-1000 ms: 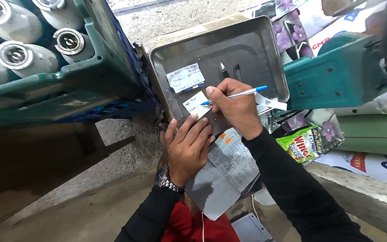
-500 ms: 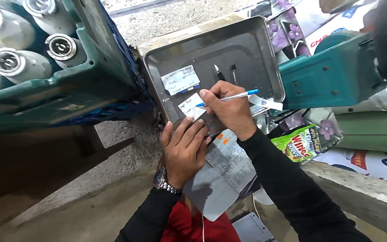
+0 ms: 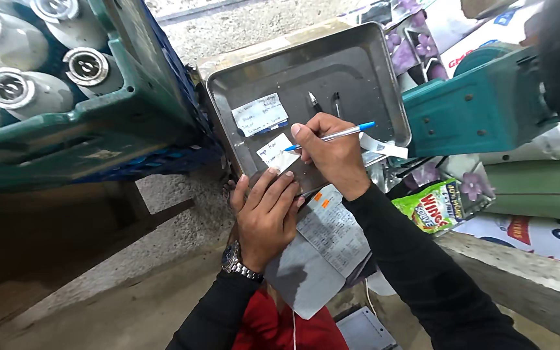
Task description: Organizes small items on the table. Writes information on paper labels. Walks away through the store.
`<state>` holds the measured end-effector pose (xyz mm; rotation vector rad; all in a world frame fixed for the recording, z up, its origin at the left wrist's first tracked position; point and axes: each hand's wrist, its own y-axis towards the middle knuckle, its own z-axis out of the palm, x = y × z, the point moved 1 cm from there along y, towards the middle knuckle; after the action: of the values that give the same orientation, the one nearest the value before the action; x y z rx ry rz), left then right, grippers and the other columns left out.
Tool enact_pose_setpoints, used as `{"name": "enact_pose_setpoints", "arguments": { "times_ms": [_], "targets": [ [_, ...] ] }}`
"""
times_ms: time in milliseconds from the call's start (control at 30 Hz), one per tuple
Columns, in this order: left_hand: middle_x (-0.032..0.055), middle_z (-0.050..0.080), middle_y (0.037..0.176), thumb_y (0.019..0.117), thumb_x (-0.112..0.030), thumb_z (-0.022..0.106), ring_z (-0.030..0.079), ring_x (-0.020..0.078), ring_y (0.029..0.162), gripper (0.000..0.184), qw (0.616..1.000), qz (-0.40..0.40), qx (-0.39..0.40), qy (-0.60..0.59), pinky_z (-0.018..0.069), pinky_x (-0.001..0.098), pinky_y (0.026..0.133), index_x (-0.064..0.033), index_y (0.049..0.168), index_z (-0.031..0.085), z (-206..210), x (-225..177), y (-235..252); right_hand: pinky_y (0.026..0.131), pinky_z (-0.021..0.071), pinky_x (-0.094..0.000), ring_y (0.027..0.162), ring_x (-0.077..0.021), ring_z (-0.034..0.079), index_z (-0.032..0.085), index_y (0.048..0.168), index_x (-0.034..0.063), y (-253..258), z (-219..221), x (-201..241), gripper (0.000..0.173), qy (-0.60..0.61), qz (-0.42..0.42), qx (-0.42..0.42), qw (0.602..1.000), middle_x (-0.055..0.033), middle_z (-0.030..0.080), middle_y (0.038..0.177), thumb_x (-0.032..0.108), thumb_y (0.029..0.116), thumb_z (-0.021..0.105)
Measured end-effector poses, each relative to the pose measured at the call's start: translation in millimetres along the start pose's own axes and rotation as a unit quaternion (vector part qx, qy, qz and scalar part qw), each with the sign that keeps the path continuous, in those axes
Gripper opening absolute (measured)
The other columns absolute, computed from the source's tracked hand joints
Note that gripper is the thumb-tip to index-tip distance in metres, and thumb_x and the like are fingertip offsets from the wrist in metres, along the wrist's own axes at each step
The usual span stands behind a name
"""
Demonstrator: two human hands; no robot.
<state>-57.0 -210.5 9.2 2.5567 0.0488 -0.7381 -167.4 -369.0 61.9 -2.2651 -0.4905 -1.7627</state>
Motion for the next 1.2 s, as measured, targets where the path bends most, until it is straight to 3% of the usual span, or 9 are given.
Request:
{"name": "enact_pose_setpoints", "arguments": {
  "times_ms": [933,1033,1100,1167,1200],
  "targets": [
    [-0.0088,0.066,0.137,0.0995,-0.037,0.062,0.048,0.0162,0.142,0.027,1.0,-0.004,0.001,0.002,0.0197,0.0579,0.125,-0.0267,0.119,0.077,0,0,0,0.047,0.0536,-0.0274,0.053,-0.0135,0.062,0.063,0.082,0.004,2,-2,-3,0.022,-0.006,0.0,-0.022,1.0,-0.0042,0.065,0.066,0.016,0.1005,0.066],
    [-0.0086,0.066,0.138,0.0994,-0.036,0.062,0.048,0.0159,0.142,0.027,1.0,-0.003,0.003,0.0,0.0201,0.0576,0.125,-0.0269,0.12,0.077,-1,0,0,0.046,0.053,-0.0273,0.054,-0.0141,0.063,0.064,0.086,0.0027,4,0,-2,0.021,0.018,-0.007,-0.015,1.0,-0.0053,0.066,0.068,0.017,0.1018,0.065],
    [-0.0083,0.066,0.138,0.0994,-0.037,0.062,0.048,0.016,0.142,0.027,1.0,-0.002,0.005,0.0,0.0197,0.0576,0.125,-0.0269,0.12,0.077,-1,0,0,0.051,0.0572,-0.0285,0.063,-0.0158,0.068,0.067,0.098,-0.0001,3,-1,-2,0.019,0.044,-0.037,0.007,0.998,-0.0079,0.071,0.078,0.018,0.1025,0.065],
    [-0.0083,0.065,0.139,0.0998,-0.037,0.061,0.047,0.0163,0.143,0.028,1.0,-0.001,0.01,0.004,0.0182,0.0578,0.126,-0.0268,0.121,0.076,-1,0,0,0.065,0.0609,-0.029,0.079,-0.0157,0.071,0.07,0.113,-0.0025,-8,-2,2,0.024,0.029,-0.083,0.025,0.996,-0.0099,0.075,0.096,0.019,0.1028,0.064],
    [-0.0084,0.065,0.139,0.1,-0.037,0.061,0.046,0.0163,0.144,0.028,1.0,-0.002,0.013,0.006,0.0174,0.0578,0.126,-0.0266,0.121,0.076,-1,0,0,0.076,0.0614,-0.0276,0.089,-0.0135,0.072,0.069,0.114,0.0006,-20,-3,7,0.024,-0.024,-0.102,0.024,0.994,-0.0074,0.075,0.103,0.021,0.1034,0.063]
  ]
}}
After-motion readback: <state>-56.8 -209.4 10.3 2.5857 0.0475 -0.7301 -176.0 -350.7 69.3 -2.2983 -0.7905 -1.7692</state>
